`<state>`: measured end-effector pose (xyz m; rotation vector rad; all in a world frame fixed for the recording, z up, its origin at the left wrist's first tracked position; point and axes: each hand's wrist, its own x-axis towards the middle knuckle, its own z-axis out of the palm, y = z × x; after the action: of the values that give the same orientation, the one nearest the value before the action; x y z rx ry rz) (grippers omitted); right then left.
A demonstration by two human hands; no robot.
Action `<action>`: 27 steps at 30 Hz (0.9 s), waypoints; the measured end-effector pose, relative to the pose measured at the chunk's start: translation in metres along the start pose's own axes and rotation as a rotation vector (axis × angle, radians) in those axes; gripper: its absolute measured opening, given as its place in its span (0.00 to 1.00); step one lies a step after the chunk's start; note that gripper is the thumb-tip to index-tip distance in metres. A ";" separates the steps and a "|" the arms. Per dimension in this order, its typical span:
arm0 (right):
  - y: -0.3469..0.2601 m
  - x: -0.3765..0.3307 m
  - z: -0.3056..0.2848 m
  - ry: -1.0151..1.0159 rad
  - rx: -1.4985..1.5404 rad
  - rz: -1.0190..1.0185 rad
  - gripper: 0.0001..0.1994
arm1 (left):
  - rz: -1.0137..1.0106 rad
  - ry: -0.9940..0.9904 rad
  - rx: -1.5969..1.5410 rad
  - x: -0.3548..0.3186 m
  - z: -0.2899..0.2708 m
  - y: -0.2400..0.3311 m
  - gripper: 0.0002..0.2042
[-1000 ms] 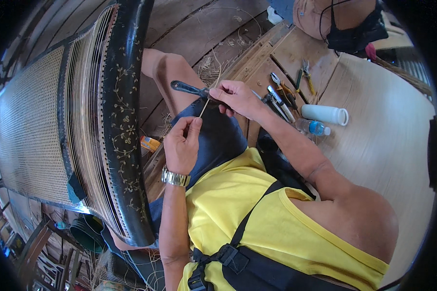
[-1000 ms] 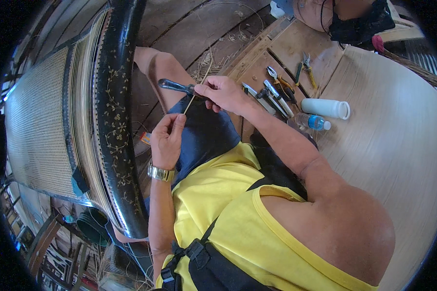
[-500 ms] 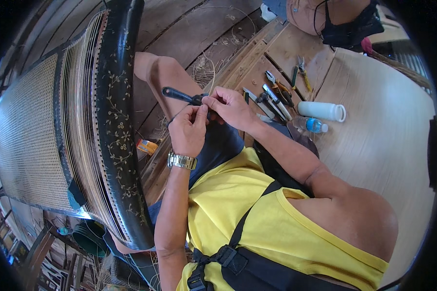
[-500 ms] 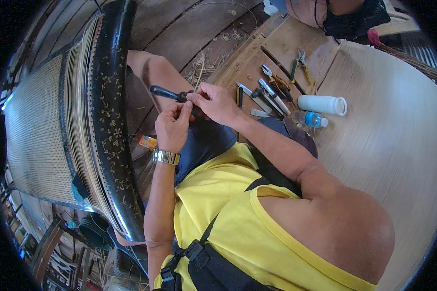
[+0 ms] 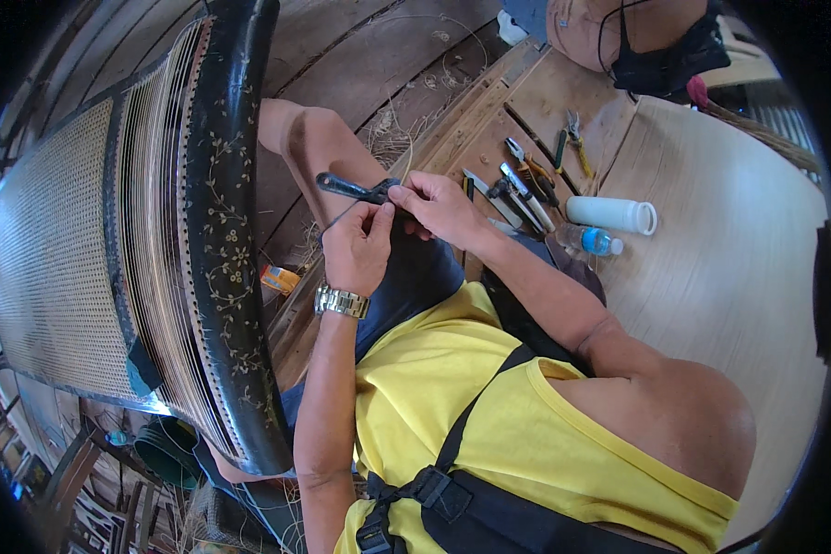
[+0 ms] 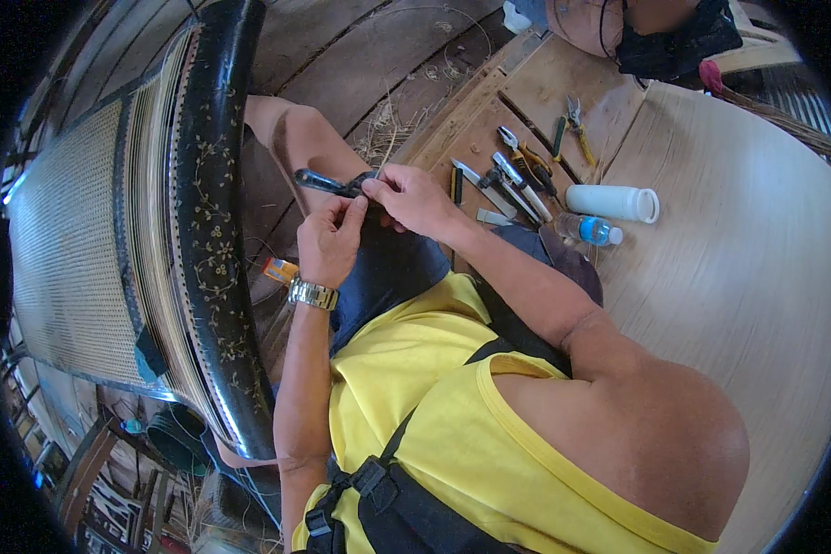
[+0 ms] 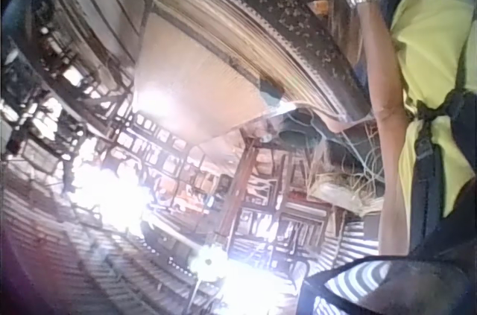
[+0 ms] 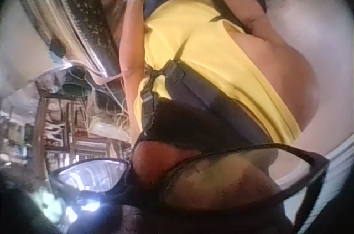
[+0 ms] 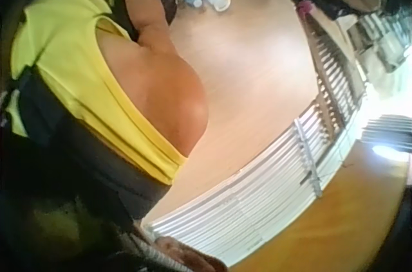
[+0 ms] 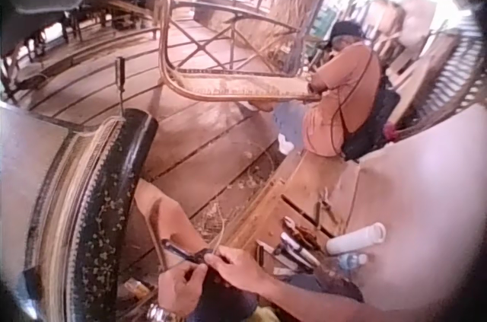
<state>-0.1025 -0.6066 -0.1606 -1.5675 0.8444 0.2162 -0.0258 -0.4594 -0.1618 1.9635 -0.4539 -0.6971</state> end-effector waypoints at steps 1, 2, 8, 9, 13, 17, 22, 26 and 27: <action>0.001 0.001 -0.001 -0.001 -0.001 0.000 0.13 | 0.025 0.019 -0.018 -0.001 0.001 -0.001 0.12; 0.004 0.002 -0.002 -0.018 0.055 -0.007 0.13 | 0.024 0.019 -0.018 -0.002 0.003 -0.002 0.12; 0.006 0.004 0.000 -0.022 0.102 0.000 0.12 | 0.019 0.012 -0.023 0.000 0.009 -0.007 0.12; 0.008 0.005 0.000 -0.019 0.115 0.008 0.12 | 0.005 0.008 -0.018 0.000 0.008 -0.005 0.12; 0.014 0.006 0.000 -0.006 0.093 -0.034 0.13 | -0.067 0.025 0.001 0.002 0.009 -0.001 0.13; 0.021 0.007 -0.007 -0.100 0.109 -0.071 0.14 | -0.114 0.010 -0.008 0.004 0.009 0.002 0.14; 0.020 0.007 -0.005 -0.112 0.157 -0.075 0.14 | -0.128 -0.011 0.007 0.005 0.009 0.003 0.14; 0.023 0.012 -0.002 -0.049 0.255 0.017 0.13 | -0.068 0.035 -0.023 0.004 0.012 -0.001 0.15; 0.024 0.013 -0.003 -0.062 0.277 0.039 0.13 | -0.068 0.018 -0.024 0.003 0.011 0.000 0.17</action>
<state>-0.1090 -0.6134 -0.1869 -1.2803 0.8195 0.1674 -0.0302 -0.4686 -0.1672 1.9683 -0.3676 -0.7234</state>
